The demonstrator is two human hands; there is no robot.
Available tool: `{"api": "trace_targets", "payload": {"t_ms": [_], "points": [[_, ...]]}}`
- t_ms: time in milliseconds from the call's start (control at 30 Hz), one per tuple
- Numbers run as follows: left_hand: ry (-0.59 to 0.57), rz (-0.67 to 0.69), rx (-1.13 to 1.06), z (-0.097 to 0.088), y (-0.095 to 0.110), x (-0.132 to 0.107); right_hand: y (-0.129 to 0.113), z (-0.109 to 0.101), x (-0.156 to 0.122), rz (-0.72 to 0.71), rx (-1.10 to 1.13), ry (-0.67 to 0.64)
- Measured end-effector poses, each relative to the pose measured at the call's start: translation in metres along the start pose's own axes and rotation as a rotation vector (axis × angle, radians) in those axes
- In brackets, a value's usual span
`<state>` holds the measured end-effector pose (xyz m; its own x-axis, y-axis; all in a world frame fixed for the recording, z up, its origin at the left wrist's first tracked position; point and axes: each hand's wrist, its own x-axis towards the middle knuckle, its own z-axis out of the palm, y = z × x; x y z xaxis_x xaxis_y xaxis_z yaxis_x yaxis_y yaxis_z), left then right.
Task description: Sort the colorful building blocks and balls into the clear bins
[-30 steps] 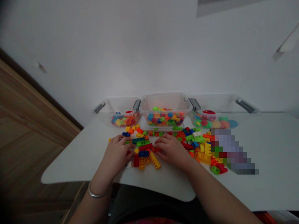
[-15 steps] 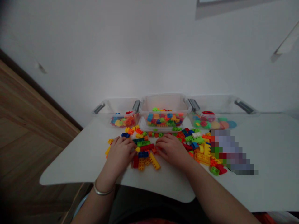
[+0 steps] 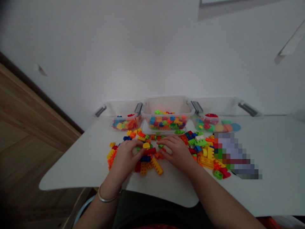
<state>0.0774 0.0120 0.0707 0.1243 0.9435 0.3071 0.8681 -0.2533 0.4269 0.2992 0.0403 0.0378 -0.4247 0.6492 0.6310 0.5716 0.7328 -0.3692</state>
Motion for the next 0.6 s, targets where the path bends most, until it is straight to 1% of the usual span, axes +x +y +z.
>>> {"api": "trace_targets", "payload": {"t_ms": [100,167,333,400,467,533,600], "points": [[-0.048,0.033,-0.13,0.009,0.009,-0.003,-0.001,0.0,-0.001,-0.031,0.048,0.002],[-0.076,0.059,-0.175,0.013,0.015,-0.006,-0.002,0.0,-0.001,-0.058,0.083,-0.012],[-0.073,0.069,-0.177,0.018,0.022,-0.009,-0.004,0.0,-0.001,-0.08,0.097,-0.02],[-0.067,0.091,-0.144,0.017,0.02,-0.009,-0.004,-0.001,0.0,-0.066,0.069,0.004],[-0.03,0.1,-0.06,0.016,0.016,-0.008,-0.002,-0.004,0.001,-0.037,0.029,0.048],[0.017,0.099,0.056,0.013,0.01,-0.008,0.003,-0.011,0.002,0.001,-0.022,0.115],[0.038,0.095,0.149,0.009,0.002,-0.008,0.011,-0.024,0.003,0.056,-0.093,0.219]]}}
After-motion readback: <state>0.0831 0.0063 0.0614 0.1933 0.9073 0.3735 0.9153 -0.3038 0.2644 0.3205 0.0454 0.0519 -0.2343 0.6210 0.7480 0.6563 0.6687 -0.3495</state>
